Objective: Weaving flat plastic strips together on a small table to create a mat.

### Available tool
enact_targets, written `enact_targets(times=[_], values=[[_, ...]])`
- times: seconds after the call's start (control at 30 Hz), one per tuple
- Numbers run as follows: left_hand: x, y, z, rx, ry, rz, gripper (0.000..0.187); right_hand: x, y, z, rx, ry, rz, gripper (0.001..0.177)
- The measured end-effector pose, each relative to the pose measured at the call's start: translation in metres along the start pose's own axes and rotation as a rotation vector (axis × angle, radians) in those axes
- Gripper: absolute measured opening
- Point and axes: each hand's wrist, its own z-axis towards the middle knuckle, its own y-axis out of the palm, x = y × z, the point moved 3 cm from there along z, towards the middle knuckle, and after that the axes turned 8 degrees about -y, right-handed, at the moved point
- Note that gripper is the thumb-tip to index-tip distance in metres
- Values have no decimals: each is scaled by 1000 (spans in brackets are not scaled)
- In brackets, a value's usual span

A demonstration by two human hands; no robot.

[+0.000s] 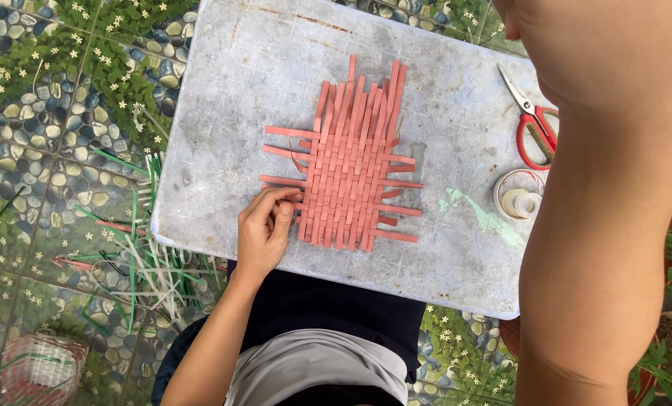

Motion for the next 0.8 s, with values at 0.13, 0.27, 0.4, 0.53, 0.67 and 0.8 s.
enact_targets(times=[0.13, 0.27, 0.4, 0.53, 0.67, 0.8], values=[[6, -2, 2, -26, -17, 11, 26, -28, 17, -17, 11, -39, -20, 31], [4, -2, 0, -42, -40, 12, 28, 8, 13, -76, 142, -87, 85, 22], [4, -2, 5, -38, -44, 18, 25, 51, 40, -156, 345, 101, 191, 22], [-2, -2, 4, 27, -54, -39, 16, 94, 65, -228, 630, 281, 207, 21], [2, -1, 3, 29, -62, -44, 16, 97, 88, -272, 655, 445, -62, 22], [0, -1, 0, 34, -60, -37, 15, 97, 88, -274, 613, 463, -93, 22]])
